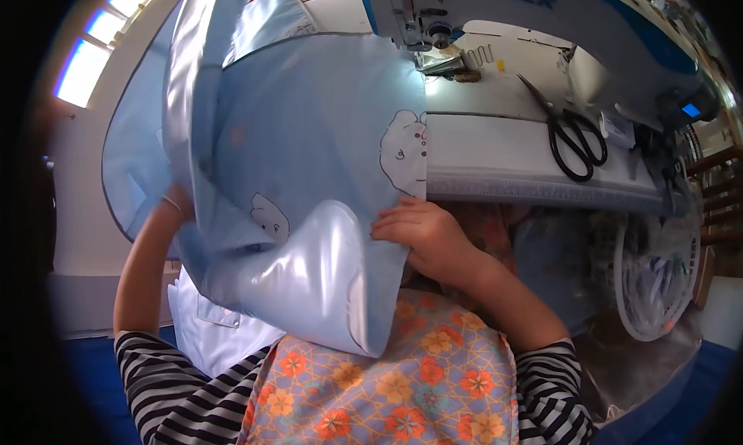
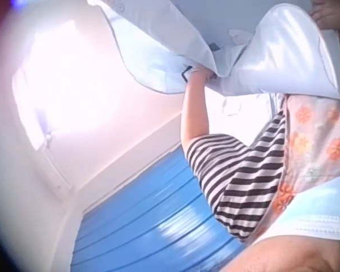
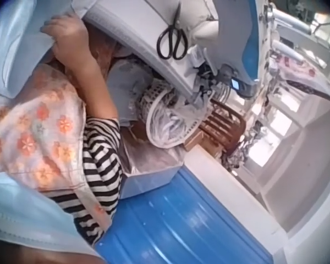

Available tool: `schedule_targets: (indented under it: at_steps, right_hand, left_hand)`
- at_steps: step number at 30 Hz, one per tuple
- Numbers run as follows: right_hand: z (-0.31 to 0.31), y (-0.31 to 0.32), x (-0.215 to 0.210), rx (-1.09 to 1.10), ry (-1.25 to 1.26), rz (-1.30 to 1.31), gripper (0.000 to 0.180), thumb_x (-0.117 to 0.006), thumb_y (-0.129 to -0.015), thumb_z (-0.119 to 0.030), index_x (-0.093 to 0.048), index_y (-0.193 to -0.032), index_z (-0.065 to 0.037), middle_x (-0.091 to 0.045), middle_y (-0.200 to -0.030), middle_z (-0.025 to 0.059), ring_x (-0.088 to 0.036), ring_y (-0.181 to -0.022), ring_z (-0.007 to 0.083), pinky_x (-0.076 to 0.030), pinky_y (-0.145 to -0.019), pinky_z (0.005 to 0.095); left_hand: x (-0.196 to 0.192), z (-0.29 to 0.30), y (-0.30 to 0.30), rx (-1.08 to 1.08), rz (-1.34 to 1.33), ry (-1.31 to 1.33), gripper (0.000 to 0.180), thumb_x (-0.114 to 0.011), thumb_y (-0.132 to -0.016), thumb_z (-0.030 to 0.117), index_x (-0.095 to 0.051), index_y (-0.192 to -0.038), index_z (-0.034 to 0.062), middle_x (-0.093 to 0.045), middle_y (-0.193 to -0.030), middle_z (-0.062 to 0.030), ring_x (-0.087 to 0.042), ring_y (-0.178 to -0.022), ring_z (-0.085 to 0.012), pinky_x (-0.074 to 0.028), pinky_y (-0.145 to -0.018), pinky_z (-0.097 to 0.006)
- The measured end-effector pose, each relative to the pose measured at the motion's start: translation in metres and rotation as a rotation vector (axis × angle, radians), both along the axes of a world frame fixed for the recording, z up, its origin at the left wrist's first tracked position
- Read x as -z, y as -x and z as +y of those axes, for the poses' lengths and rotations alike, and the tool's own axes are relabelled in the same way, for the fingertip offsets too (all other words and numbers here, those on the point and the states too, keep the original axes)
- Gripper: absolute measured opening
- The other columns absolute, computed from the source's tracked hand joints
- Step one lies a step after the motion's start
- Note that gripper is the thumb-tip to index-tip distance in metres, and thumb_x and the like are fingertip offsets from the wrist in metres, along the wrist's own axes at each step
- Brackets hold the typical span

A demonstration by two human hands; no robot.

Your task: The recorder uses an industrial sewing machine to assemble light blue textile bags with clear plastic windows and white trim.

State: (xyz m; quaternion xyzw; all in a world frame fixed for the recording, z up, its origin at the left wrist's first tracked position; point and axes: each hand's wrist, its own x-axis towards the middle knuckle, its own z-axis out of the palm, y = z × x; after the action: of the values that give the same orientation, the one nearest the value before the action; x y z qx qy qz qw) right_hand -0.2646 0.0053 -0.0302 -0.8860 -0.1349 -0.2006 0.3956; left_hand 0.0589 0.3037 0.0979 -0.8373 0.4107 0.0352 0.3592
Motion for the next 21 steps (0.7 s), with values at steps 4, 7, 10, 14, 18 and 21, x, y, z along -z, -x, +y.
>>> schedule_targets:
  at_steps: [4, 7, 10, 14, 18, 21]
  right_hand:
    - [0.001, -0.001, -0.001, 0.074, -0.070, -0.015, 0.027, -0.068, -0.076, -0.007, -0.068, -0.102, -0.004, -0.069, -0.107, 0.0136, -0.064, -0.107, 0.0294, -0.040, -0.105, 0.0483]
    - [-0.003, -0.004, -0.005, 0.096, -0.090, -0.021, 0.029, -0.068, -0.075, -0.008, -0.068, -0.103, -0.001, -0.068, -0.107, 0.0155, -0.064, -0.105, 0.0303, -0.041, -0.104, 0.0490]
    - [-0.011, -0.006, -0.009, 0.130, -0.030, -0.027, 0.031, -0.068, -0.074, -0.009, -0.067, -0.104, 0.001, -0.067, -0.110, 0.0166, -0.064, -0.106, 0.0313, -0.042, -0.104, 0.0501]
    - [-0.021, -0.008, 0.001, 0.204, 0.005, -0.057, 0.035, -0.069, -0.073, -0.017, -0.067, -0.105, -0.004, -0.067, -0.109, 0.0142, -0.062, -0.110, 0.0302, -0.042, -0.103, 0.0508]
    - [-0.016, -0.009, 0.031, 0.145, -0.252, 0.105, 0.033, -0.067, -0.080, -0.016, -0.065, -0.111, -0.004, -0.066, -0.116, 0.0125, -0.059, -0.114, 0.0277, -0.040, -0.105, 0.0462]
    - [0.003, -0.022, 0.056, -0.007, -0.637, 0.201, 0.030, -0.064, -0.089, -0.018, -0.063, -0.115, -0.003, -0.065, -0.119, 0.0122, -0.060, -0.113, 0.0273, -0.042, -0.104, 0.0398]
  left_hand:
    - [-0.030, -0.110, 0.051, 0.321, -0.110, 0.834, 0.026, -0.061, -0.080, 0.016, -0.063, -0.103, 0.0045, -0.064, -0.108, -0.0106, -0.060, -0.101, -0.0314, -0.049, -0.085, -0.041]
    - [0.013, -0.189, 0.099, 0.867, 0.161, 0.945, 0.035, -0.062, -0.079, 0.019, -0.063, -0.111, 0.0045, -0.062, -0.115, -0.0125, -0.058, -0.106, -0.0280, -0.047, -0.090, -0.044]
    - [0.060, -0.233, 0.117, 0.723, 0.330, 0.838, 0.044, -0.062, -0.079, 0.022, -0.061, -0.119, 0.0059, -0.059, -0.121, -0.0144, -0.054, -0.114, -0.0276, -0.044, -0.094, -0.048]
    - [0.080, -0.252, 0.104, 0.653, 0.357, 0.915, 0.044, -0.058, -0.083, 0.018, -0.058, -0.125, 0.0053, -0.056, -0.127, -0.0177, -0.052, -0.120, -0.0332, -0.043, -0.100, -0.046]
    - [0.083, -0.260, 0.095, 0.657, 0.361, 0.913, 0.043, -0.056, -0.082, 0.015, -0.059, -0.125, 0.0064, -0.056, -0.126, -0.0195, -0.052, -0.119, -0.0340, -0.043, -0.099, -0.046]
    - [0.090, -0.259, 0.083, 0.730, 0.315, 0.904, 0.041, -0.056, -0.082, 0.015, -0.060, -0.122, 0.0069, -0.057, -0.125, -0.0182, -0.054, -0.116, -0.0323, -0.045, -0.096, -0.044]
